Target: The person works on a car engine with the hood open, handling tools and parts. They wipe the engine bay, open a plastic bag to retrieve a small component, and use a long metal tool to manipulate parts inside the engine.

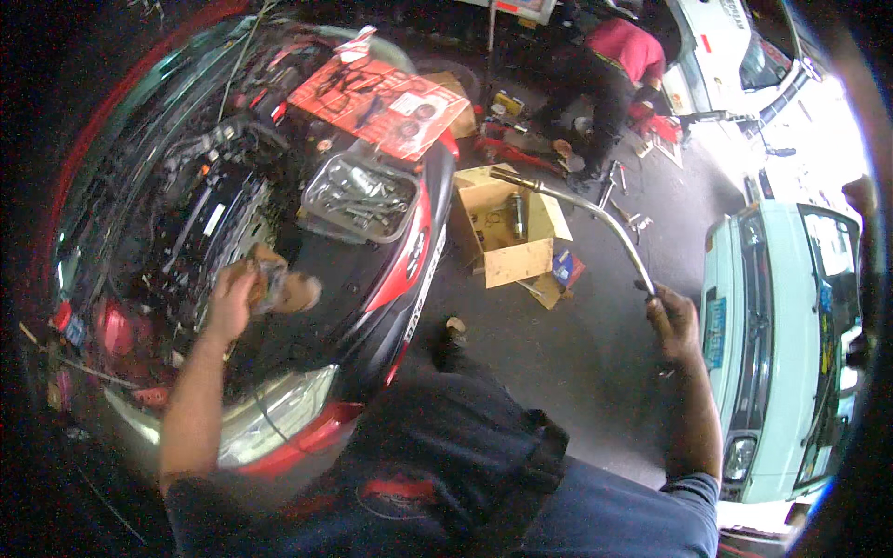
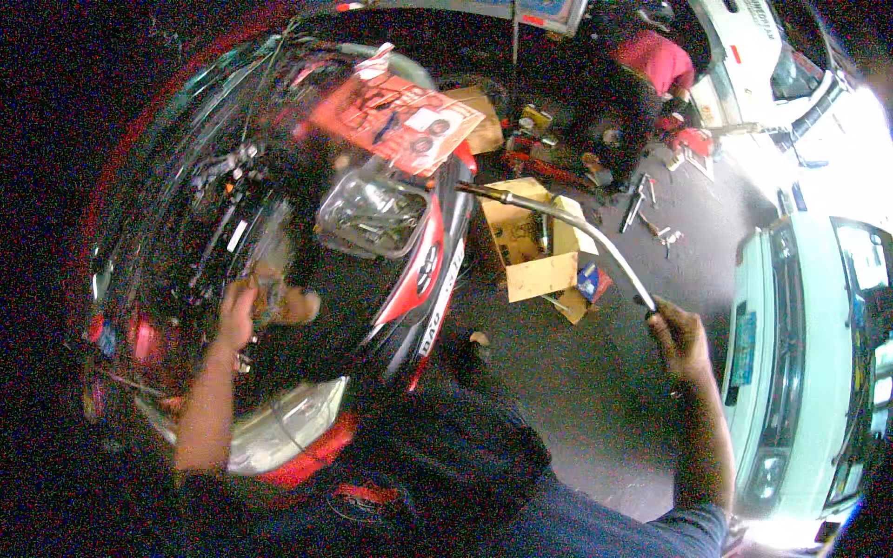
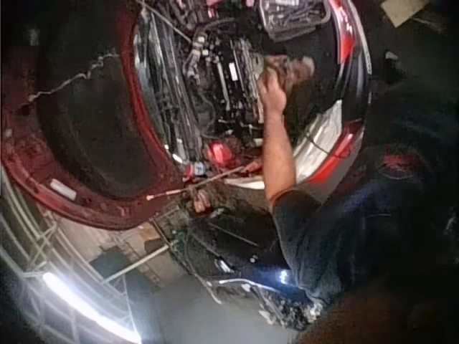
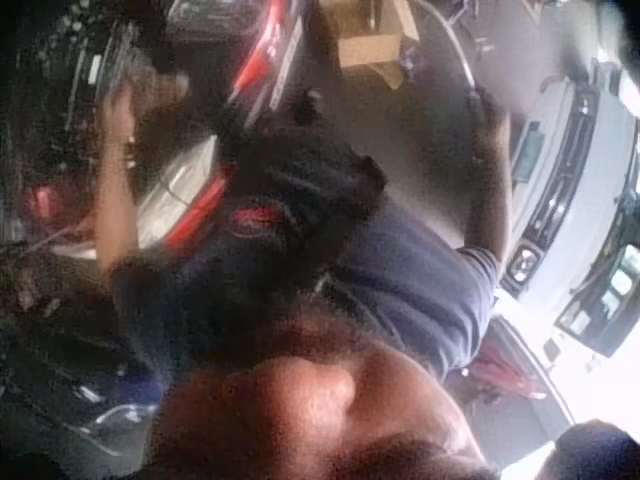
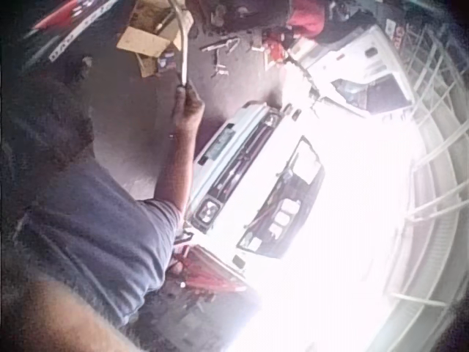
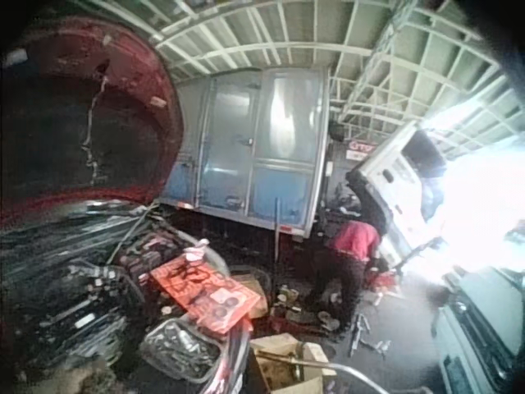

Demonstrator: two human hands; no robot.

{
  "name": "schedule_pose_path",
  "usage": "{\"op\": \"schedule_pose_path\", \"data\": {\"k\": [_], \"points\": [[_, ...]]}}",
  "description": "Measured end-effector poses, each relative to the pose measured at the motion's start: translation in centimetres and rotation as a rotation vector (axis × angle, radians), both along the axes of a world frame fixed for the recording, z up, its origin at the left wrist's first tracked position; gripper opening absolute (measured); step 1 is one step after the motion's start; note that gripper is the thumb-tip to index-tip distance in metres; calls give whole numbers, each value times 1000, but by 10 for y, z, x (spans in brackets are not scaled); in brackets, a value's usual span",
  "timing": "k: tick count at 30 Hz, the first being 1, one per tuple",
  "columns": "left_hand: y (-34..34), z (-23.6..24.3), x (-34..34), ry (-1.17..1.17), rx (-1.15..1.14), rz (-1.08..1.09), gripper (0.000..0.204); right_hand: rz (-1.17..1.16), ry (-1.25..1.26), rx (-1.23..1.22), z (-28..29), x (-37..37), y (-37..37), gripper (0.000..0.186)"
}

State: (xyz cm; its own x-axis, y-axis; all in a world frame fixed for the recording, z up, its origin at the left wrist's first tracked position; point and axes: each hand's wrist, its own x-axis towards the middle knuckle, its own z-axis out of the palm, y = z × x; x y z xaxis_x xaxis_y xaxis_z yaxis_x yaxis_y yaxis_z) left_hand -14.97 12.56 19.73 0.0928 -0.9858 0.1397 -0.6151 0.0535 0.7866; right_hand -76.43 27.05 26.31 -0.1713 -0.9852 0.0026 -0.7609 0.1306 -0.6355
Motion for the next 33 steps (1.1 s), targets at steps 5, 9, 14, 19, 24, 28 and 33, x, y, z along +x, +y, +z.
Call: {"op": "schedule_pose_path", "data": {"k": [5,9,14,19,24,28,33], "points": [[-49,33,-114,508,-212,-302,46,43,-224,-75,-24,0,8,33],[-52,92,-187,252,-393,-405,27,71,-264,-64,-16,-12,-4,29],[-34,135,-276,371,-128,-730,38,174,-277,-122,-17,-52,-25,29],[-40,158,-355,-202,-556,-812,31,266,-81,-246,-10,-116,-43,30],[-34,126,-407,463,225,-746,29,331,391,-546,20,-165,-60,31],[-38,80,-419,382,870,-755,39,455,1006,-954,56,-196,-60,36],[-42,3,-381,-158,772,-639,43,652,801,-792,5,-215,-83,32]]}}
